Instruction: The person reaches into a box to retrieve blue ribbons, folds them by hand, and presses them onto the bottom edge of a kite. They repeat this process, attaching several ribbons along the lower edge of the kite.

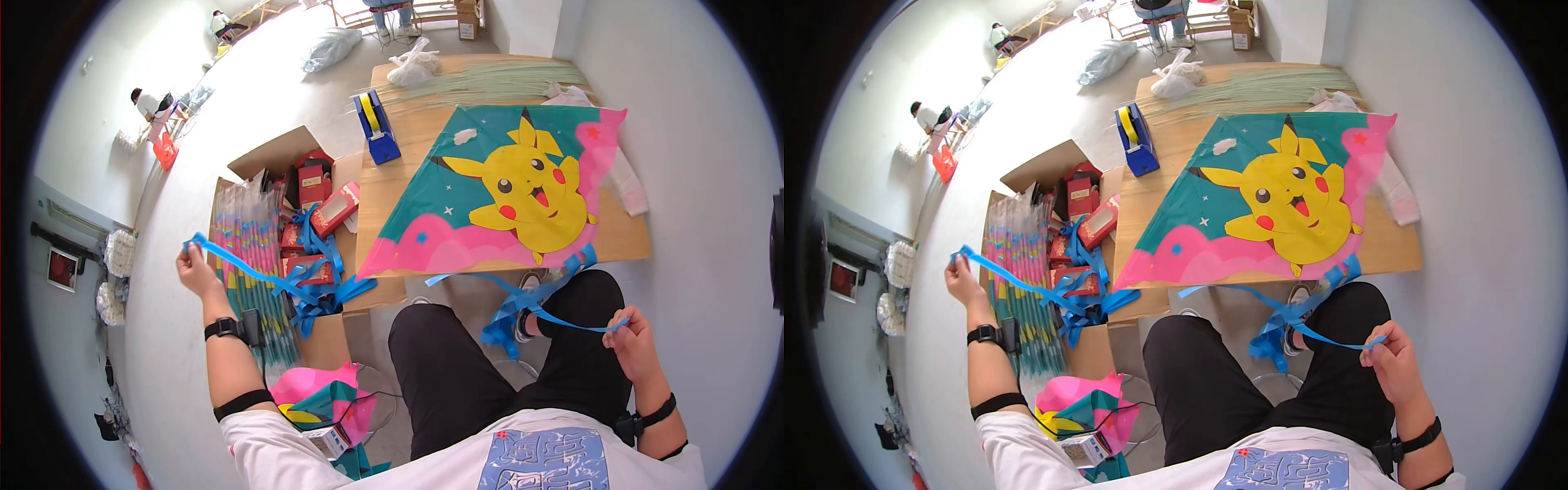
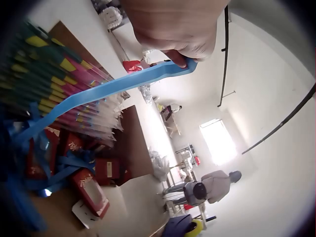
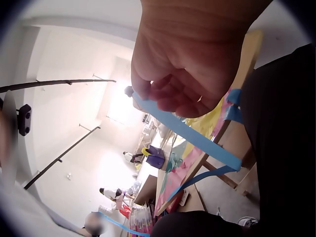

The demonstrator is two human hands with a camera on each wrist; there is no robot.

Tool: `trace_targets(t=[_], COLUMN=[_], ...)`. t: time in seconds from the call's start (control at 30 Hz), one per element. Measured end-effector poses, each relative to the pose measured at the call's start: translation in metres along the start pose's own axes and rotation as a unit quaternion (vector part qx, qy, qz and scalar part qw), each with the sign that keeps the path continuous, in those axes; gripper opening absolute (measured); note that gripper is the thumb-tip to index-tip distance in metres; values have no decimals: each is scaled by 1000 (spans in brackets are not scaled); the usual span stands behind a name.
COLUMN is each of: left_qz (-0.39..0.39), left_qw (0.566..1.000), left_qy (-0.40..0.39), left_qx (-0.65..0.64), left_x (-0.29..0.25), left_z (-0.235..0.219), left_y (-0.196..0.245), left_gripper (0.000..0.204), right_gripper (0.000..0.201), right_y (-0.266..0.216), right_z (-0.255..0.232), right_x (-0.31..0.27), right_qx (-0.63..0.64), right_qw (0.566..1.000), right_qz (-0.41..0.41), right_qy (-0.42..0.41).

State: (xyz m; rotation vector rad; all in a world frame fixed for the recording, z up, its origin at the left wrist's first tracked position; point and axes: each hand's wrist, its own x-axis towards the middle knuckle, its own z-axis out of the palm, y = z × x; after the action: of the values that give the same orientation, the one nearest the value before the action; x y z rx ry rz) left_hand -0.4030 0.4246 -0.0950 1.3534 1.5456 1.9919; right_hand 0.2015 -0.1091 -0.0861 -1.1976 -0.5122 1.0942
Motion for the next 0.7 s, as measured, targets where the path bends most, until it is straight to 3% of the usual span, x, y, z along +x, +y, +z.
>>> trace_targets(t=[0.1, 0.17, 0.23, 0.27, 0.33, 0.47, 0.57, 0.6, 0.63, 0.7], left_qz=[-27, -132, -286, -286, -480, -481, -357, -326, -309, -230], left_qw=[988, 979, 945, 945, 871, 875, 910, 910, 895, 859], left_qy=[-60, -138, -149, -150, -103, -52, -207, -248, -313, -449], left_qx=[138, 74, 62, 59, 16, 18, -34, -66, -78, -90], left_x=[-23, -30, -59, -69, -84, -103, -117, -133, -150, -198], left_z=[-3, -17, -18, -16, -19, -14, -1, 9, 16, 25], left_y=[-33, -102, -99, -93, -62, -22, 9, 41, 76, 152], left_gripper=[16, 26, 55, 55, 72, 72, 53, 47, 42, 33], right_gripper=[11, 10, 10, 10, 8, 7, 4, 4, 4, 5], right_y=[3, 3, 1, 1, 0, -8, -19, -20, -22, -29], right_z=[4, 6, 6, 3, -2, 13, 34, 39, 43, 53], right_x=[2, 0, -3, -4, -6, -5, 1, 4, 7, 8], right_qx=[12, 20, 13, 11, 0, -107, -161, -129, -99, -90], right_qw=[1000, 1000, 1000, 1000, 1000, 993, 982, 980, 972, 968], right_qz=[1, -1, 8, 5, 18, -33, -65, -57, -49, -8], right_qy=[-2, 1, -12, -10, -24, -22, -77, -142, -207, -235])
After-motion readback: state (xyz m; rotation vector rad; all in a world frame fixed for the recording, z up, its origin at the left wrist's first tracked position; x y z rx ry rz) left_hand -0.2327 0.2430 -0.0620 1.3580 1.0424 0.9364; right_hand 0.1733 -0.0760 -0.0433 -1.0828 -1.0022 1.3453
